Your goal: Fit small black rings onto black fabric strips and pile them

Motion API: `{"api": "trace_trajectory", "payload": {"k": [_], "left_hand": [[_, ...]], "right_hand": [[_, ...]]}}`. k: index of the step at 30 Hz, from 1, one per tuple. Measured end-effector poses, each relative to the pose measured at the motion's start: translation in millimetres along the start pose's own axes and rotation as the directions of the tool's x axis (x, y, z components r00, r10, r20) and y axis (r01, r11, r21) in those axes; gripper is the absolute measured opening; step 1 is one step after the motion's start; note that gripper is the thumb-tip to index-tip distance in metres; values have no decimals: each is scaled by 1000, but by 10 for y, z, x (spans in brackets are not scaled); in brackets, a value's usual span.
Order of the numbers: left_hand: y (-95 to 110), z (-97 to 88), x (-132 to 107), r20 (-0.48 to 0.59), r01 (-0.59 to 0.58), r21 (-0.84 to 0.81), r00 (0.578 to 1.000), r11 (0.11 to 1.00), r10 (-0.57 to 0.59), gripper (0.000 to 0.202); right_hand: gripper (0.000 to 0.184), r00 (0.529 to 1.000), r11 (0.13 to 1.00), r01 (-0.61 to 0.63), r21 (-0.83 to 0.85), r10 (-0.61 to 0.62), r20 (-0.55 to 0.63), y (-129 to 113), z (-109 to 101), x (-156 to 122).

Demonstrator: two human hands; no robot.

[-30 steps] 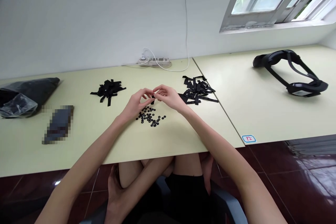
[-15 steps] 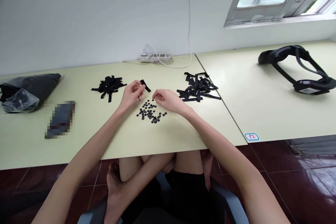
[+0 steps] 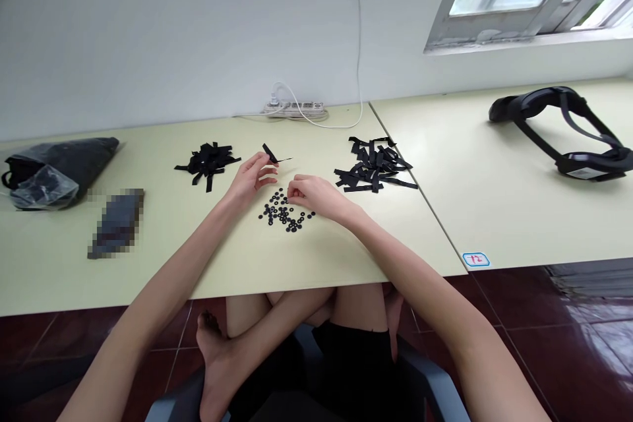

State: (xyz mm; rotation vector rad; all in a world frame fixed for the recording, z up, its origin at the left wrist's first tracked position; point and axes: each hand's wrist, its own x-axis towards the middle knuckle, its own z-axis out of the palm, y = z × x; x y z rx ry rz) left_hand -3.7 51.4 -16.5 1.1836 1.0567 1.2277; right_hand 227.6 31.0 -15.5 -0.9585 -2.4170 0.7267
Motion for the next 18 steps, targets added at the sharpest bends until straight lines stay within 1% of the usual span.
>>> {"api": "trace_trajectory", "payload": {"k": [4, 6, 9, 12, 15, 18], "left_hand": [[4, 20, -19, -11, -125, 123, 992, 985, 127, 51], [17, 41, -40, 8, -164, 153, 986, 975, 164, 47], [46, 83, -75, 25, -167, 128, 986, 978, 165, 47], [70, 115, -98, 37, -163, 102, 986, 981, 160, 50], [81, 128, -111, 45, -156, 98, 987, 983, 152, 55], [81, 137, -126, 56, -147, 92, 988, 985, 142, 57]], "right_hand": [[18, 999, 999, 23, -27, -24, -47, -5, 6, 3], [17, 996, 1000, -4, 23, 7, -94, -16, -9, 8], [14, 979, 977, -32, 211, 73, -189, -44, -52, 16], [14, 948, 922, 20, 388, 106, -302, -70, -99, 23], [18, 917, 883, 62, 466, 134, -375, -87, -131, 31], [17, 900, 866, 84, 493, 147, -411, -103, -141, 33]]}}
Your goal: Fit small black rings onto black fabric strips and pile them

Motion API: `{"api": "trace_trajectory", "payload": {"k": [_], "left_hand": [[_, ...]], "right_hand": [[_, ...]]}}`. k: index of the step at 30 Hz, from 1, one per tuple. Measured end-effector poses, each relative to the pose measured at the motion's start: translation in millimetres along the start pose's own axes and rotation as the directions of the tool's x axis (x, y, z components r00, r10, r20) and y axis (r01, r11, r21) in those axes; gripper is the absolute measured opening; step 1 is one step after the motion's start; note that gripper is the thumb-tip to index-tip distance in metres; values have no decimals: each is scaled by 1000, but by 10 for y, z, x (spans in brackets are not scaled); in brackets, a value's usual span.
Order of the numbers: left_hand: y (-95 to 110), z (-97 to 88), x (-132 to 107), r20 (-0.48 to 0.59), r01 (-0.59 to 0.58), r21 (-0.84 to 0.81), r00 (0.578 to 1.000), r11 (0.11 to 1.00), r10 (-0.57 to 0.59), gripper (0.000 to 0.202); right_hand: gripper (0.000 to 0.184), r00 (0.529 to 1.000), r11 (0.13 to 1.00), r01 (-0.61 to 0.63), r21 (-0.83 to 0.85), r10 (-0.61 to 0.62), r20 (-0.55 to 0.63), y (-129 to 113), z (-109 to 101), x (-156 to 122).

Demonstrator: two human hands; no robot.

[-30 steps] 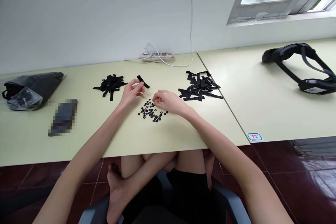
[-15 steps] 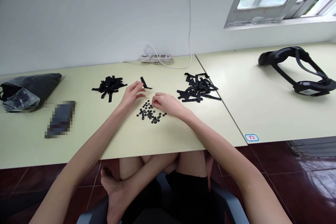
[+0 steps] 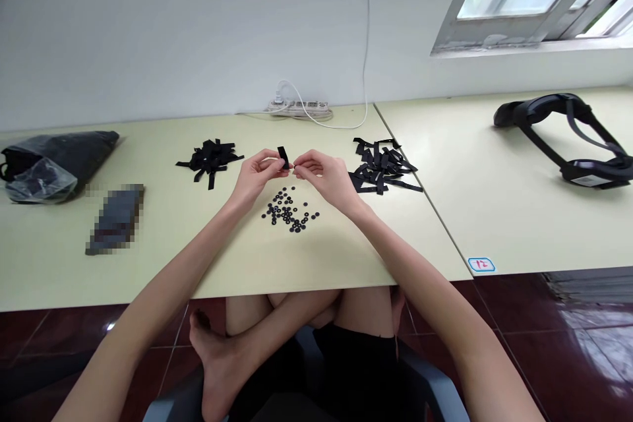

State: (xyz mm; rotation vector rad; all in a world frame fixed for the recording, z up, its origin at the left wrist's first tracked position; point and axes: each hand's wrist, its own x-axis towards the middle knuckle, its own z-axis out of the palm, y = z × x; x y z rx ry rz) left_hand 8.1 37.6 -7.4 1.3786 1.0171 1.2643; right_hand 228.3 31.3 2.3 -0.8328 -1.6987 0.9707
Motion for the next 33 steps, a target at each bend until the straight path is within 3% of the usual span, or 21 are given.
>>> {"api": "trace_trajectory", "payload": {"k": [11, 21, 33], "left_hand": [[47, 43, -34, -8, -85, 8, 996, 996, 85, 48], [80, 59, -56, -14, -33, -15, 999, 999, 32, 50], [140, 115, -105, 65, -98, 19, 993, 995, 97, 51]], "right_hand": [[10, 999, 993, 25, -112, -29, -31, -27, 9, -25], [11, 997, 972, 66, -225, -73, -21, -118, 23, -42], [10, 981, 953, 152, -263, -178, -77, -121, 48, -60]]}}
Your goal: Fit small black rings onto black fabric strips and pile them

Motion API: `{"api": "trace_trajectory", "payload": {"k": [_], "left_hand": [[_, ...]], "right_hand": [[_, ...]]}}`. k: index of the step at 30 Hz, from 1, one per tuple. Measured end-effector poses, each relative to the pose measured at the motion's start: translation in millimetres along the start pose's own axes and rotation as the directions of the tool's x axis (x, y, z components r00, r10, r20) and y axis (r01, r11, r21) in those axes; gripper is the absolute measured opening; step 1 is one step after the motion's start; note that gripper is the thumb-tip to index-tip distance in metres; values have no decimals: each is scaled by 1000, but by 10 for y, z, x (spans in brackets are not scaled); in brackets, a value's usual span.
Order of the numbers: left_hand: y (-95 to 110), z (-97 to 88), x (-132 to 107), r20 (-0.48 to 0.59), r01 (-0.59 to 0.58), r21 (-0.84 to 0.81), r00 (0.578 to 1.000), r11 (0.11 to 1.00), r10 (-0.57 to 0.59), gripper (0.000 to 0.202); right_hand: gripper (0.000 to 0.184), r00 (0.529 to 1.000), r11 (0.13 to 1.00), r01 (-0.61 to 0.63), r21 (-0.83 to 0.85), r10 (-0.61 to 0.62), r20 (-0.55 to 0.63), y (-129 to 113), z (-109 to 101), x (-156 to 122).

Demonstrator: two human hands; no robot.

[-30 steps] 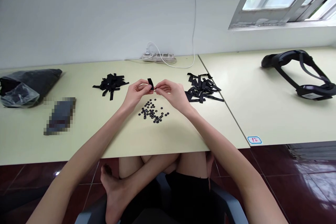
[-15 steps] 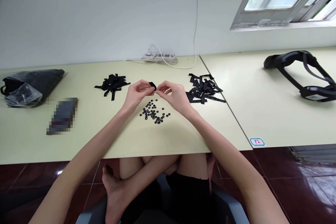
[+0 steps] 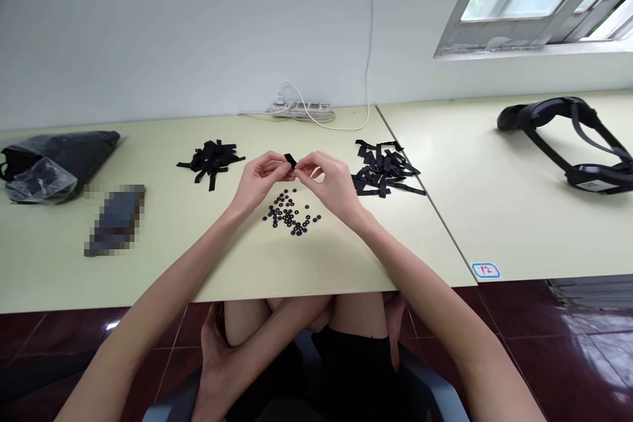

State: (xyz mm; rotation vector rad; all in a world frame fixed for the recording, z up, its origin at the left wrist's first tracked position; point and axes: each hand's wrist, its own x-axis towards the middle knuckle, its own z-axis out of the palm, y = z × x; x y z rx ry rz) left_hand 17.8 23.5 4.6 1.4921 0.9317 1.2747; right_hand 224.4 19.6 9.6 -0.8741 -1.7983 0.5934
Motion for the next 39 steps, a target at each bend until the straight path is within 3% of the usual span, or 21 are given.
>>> {"api": "trace_trajectory", "payload": {"k": [8, 15, 24, 39], "left_hand": [[-1, 28, -30, 22, -74, 58, 997, 996, 72, 45], [18, 11, -35, 37, -101, 93, 994, 990, 98, 43], [75, 22, -57, 49, -141, 72, 989, 987, 138, 30], [51, -6, -9, 49, -161, 124, 987, 979, 156, 38]], "right_hand": [[9, 1000, 998, 25, -52, -25, -8, 52, 4, -20], [7, 1000, 998, -27, -50, 27, 1, 85, 24, -11], [6, 996, 995, 89, -50, -90, -27, 83, 19, -1], [11, 996, 995, 88, -40, -89, -15, 41, 2, 13]]}}
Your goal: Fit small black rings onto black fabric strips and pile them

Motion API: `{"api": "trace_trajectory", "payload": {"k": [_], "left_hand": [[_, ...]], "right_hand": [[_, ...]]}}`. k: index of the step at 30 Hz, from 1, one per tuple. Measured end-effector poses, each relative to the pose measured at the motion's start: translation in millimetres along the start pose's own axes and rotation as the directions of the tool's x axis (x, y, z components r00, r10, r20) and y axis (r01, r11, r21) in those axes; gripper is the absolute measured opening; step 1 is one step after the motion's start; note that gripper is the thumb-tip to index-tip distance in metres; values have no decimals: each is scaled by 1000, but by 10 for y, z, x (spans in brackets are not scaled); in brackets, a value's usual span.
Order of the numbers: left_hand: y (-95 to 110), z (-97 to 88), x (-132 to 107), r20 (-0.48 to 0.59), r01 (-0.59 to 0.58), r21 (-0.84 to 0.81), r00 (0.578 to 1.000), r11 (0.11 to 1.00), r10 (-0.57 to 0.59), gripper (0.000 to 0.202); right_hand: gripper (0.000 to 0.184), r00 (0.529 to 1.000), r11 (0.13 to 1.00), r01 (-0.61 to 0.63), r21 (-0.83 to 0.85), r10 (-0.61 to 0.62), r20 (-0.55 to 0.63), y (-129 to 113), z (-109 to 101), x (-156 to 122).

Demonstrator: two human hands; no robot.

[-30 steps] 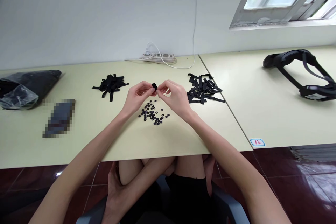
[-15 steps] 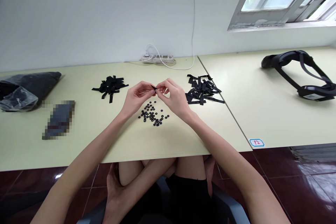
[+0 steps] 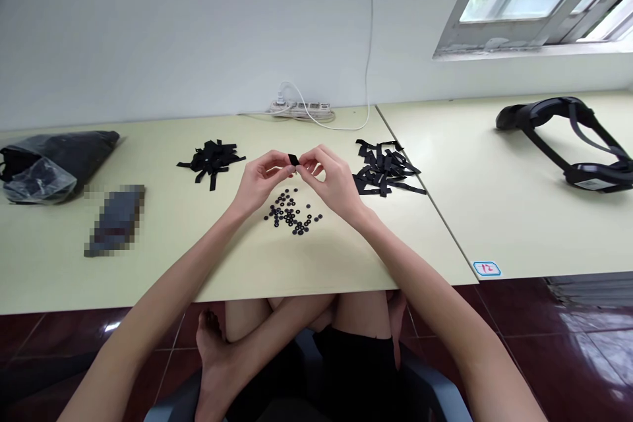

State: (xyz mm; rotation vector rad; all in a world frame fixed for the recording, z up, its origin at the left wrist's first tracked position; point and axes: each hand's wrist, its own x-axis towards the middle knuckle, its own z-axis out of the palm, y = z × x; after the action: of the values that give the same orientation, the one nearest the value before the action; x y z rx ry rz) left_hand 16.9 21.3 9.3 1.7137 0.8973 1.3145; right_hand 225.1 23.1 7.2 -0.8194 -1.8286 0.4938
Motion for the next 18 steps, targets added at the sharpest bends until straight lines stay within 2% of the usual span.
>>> {"api": "trace_trajectory", "payload": {"k": [6, 11, 14, 18], "left_hand": [[23, 10, -14, -10, -37, 96, 999, 995, 39, 35], [46, 22, -17, -27, -57, 51, 998, 997, 58, 32], [29, 9, 7, 0, 45, -106, 999, 993, -45, 39], [6, -28, 26, 141, 253, -238, 964, 938, -224, 49]], "right_hand": [[13, 1000, 999, 28, -40, -29, -10, 13, 1, -10], [11, 980, 967, 186, -176, -195, -34, 20, -25, -22], [15, 927, 876, 334, -349, -372, -46, 50, -39, -18], [16, 816, 731, 485, -480, -576, -51, 112, -50, 2]]}}
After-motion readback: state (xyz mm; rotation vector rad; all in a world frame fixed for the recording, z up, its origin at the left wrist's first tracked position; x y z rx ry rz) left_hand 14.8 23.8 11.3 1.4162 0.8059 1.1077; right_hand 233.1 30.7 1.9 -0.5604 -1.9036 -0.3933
